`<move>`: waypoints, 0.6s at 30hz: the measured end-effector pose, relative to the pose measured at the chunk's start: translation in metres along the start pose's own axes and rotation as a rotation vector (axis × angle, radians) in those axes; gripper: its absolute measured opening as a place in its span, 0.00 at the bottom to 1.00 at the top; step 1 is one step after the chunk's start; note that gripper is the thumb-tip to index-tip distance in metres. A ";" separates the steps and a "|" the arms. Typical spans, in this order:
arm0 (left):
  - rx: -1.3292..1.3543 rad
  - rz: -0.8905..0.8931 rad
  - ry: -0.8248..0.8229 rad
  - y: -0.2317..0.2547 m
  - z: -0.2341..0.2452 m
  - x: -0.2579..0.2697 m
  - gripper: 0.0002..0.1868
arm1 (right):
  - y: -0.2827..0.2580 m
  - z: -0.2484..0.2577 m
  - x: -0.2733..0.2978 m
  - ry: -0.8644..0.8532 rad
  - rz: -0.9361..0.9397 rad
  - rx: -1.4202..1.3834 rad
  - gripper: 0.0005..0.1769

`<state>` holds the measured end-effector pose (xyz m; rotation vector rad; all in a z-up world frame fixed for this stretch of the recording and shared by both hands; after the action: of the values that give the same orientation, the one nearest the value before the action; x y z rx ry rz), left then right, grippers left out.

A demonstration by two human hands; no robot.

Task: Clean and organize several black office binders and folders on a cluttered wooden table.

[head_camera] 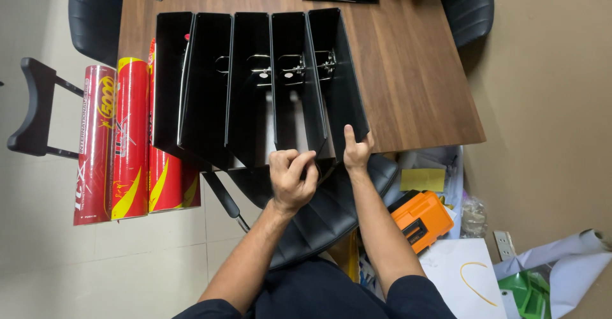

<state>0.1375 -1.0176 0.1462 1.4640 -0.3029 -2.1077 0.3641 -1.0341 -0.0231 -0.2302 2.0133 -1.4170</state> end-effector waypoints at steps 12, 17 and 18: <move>0.143 -0.032 -0.064 0.007 0.001 0.001 0.12 | -0.036 0.023 0.010 -0.079 0.030 -0.212 0.41; 0.228 -0.056 -0.109 0.006 0.008 0.003 0.11 | -0.047 0.036 0.031 -0.025 0.039 -0.161 0.41; 0.247 -0.063 -0.123 0.005 0.010 0.004 0.11 | -0.050 0.040 0.038 0.007 0.024 -0.104 0.40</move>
<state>0.1292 -1.0248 0.1490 1.4991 -0.5892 -2.2812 0.3474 -1.1035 -0.0024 -0.2458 2.0914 -1.3021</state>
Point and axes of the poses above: each hand's wrist, its own x-axis away from the middle knuckle, its own z-axis out of the back of the hand, y = z × x, the point moved 4 cm from there along -x, towards the middle knuckle, and after that the axes turned 7 degrees about -x, right-handed, at the moved point
